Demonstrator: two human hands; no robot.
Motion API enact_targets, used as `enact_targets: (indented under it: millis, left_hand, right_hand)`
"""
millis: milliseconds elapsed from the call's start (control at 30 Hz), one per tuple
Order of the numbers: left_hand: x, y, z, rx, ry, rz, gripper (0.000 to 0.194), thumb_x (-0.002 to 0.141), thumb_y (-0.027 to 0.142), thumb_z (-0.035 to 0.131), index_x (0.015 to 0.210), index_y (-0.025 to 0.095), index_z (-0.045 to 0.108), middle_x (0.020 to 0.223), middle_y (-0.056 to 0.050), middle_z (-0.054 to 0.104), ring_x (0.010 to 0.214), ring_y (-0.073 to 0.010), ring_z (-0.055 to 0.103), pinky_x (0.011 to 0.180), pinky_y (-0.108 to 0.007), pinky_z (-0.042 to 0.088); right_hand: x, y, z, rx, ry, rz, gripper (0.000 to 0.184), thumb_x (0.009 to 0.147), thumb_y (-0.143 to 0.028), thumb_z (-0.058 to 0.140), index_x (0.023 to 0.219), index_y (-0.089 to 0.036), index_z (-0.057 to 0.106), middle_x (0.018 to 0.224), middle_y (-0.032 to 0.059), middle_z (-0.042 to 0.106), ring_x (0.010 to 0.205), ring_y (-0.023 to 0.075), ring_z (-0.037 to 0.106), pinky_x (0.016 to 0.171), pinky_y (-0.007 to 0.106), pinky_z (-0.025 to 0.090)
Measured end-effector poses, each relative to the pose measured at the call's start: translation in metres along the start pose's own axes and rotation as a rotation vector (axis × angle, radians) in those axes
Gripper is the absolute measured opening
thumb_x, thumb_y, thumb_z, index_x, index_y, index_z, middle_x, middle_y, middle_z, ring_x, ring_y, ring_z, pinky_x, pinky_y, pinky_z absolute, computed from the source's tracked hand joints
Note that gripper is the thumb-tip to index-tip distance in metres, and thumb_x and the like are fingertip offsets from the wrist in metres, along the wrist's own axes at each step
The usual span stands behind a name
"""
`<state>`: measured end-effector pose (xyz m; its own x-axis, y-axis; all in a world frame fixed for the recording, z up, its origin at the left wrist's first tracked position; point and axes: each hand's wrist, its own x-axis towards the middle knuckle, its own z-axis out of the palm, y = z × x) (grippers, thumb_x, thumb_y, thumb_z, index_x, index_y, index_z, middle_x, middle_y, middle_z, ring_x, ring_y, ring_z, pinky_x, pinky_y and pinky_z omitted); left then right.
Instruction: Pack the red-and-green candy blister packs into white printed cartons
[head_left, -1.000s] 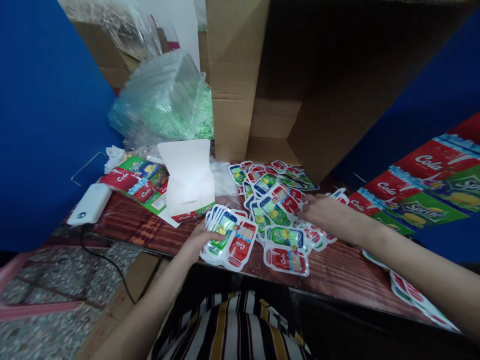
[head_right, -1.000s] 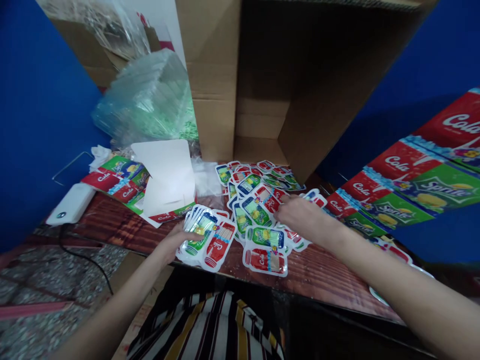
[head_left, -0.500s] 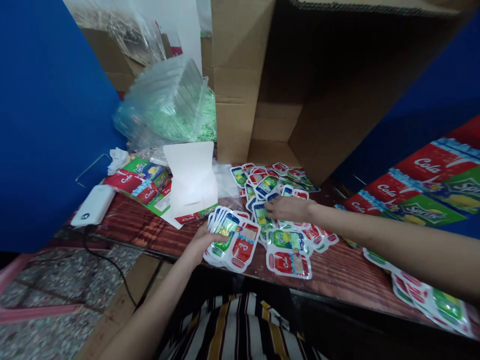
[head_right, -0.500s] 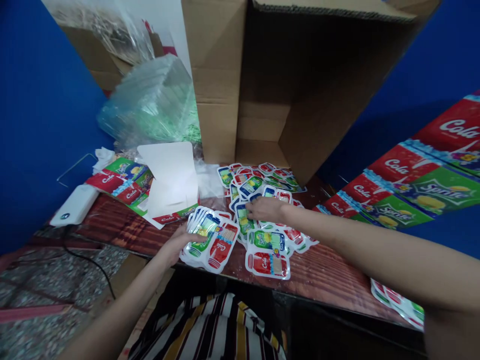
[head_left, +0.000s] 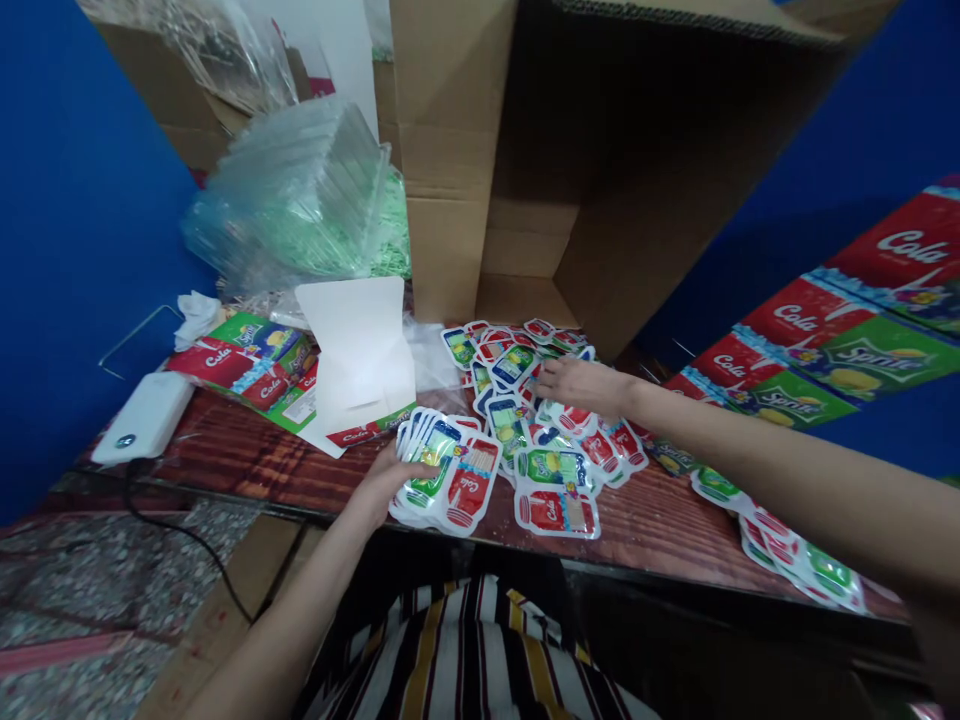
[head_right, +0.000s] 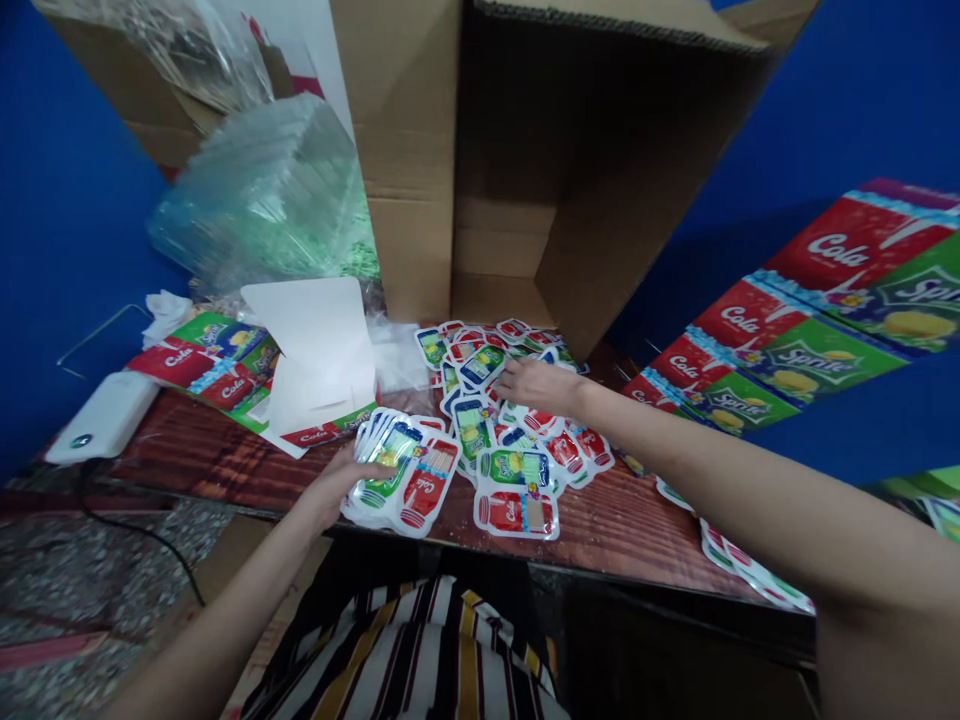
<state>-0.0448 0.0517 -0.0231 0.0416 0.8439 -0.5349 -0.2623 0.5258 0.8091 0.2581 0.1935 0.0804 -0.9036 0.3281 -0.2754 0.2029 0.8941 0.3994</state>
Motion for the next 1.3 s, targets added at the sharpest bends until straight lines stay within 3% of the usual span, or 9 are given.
enact_targets:
  millis: [200,333,433,567,767,967,1100,1200,1300]
  left_hand:
    - [0.001,-0.002,-0.001,0.024,0.003,0.010,0.061,0.046,0.018,0.085,0.102,0.015,0.061,0.083,-0.005,0.074,0.071,-0.0230,0.069,0.065,-0.033,0.055]
    - [0.001,-0.002,-0.001,0.012,0.013,-0.004,0.058,0.046,0.017,0.082,0.100,0.015,0.061,0.083,-0.005,0.073,0.074,-0.0240,0.069,0.066,-0.033,0.055]
    - [0.001,0.000,-0.001,0.007,0.027,-0.013,0.057,0.045,0.015,0.081,0.098,0.015,0.061,0.084,-0.004,0.073,0.076,-0.0244,0.069,0.066,-0.033,0.055]
    - [0.000,0.001,0.000,0.009,0.020,-0.010,0.056,0.045,0.017,0.081,0.097,0.016,0.061,0.082,-0.004,0.073,0.075,-0.0250,0.070,0.066,-0.033,0.055]
    - [-0.002,0.002,0.001,0.018,0.018,0.006,0.061,0.043,0.021,0.085,0.100,0.015,0.062,0.080,-0.005,0.074,0.072,-0.0255,0.070,0.065,-0.034,0.055]
    - [-0.002,0.002,0.002,0.024,0.039,0.002,0.063,0.043,0.021,0.085,0.101,0.016,0.062,0.083,-0.006,0.074,0.071,-0.0255,0.070,0.064,-0.034,0.056]
    - [0.000,0.002,0.001,0.023,0.031,-0.027,0.066,0.044,0.019,0.086,0.105,0.014,0.062,0.089,-0.009,0.074,0.076,-0.0270,0.071,0.066,-0.035,0.057]
    - [0.000,0.002,0.002,0.016,0.036,-0.045,0.065,0.045,0.017,0.085,0.106,0.015,0.062,0.093,-0.009,0.074,0.079,-0.0271,0.071,0.069,-0.036,0.058]
    - [-0.002,0.003,0.003,0.020,0.041,-0.065,0.062,0.046,0.017,0.085,0.104,0.015,0.063,0.091,-0.009,0.074,0.075,-0.0272,0.071,0.068,-0.038,0.059]
  right_hand:
    - [-0.050,0.006,-0.022,0.174,0.110,0.282,0.014,0.084,-0.013,0.048,0.090,-0.015,0.061,0.088,0.0108,0.061,0.091,0.0256,0.049,0.083,0.038,0.037]
    - [-0.080,-0.020,-0.044,0.490,0.145,0.463,0.019,0.091,-0.026,0.043,0.100,-0.015,0.055,0.096,0.0112,0.059,0.078,0.0204,0.057,0.070,0.031,0.043]
    - [-0.085,-0.051,-0.048,0.748,0.040,0.497,0.024,0.091,-0.036,0.047,0.099,-0.016,0.056,0.089,0.0089,0.062,0.069,0.0182,0.060,0.062,0.027,0.043]
    - [-0.068,-0.087,-0.019,0.938,-0.139,0.464,0.026,0.086,-0.034,0.054,0.101,-0.014,0.059,0.079,0.0085,0.066,0.066,0.0197,0.061,0.059,0.026,0.043]
    - [-0.054,-0.104,0.041,1.006,0.014,0.525,0.031,0.083,-0.034,0.057,0.107,-0.014,0.060,0.090,0.0112,0.068,0.075,0.0220,0.064,0.067,0.030,0.047]
    - [-0.068,-0.100,0.037,1.243,0.141,0.756,0.038,0.079,-0.047,0.063,0.104,-0.018,0.060,0.082,0.0045,0.066,0.069,0.0196,0.061,0.060,0.028,0.049]
    - [-0.072,-0.095,0.031,1.383,0.224,0.850,0.042,0.075,-0.046,0.070,0.105,-0.017,0.060,0.095,0.0066,0.067,0.085,0.0225,0.063,0.075,0.033,0.053]
    - [-0.068,-0.090,0.033,1.633,0.235,0.901,0.045,0.069,-0.043,0.076,0.101,-0.015,0.061,0.096,0.0065,0.069,0.086,0.0224,0.065,0.079,0.035,0.055]
    - [-0.060,-0.085,0.038,2.003,0.186,1.091,0.048,0.063,-0.032,0.083,0.101,-0.014,0.059,0.085,0.0049,0.072,0.071,0.0197,0.068,0.069,0.033,0.059]
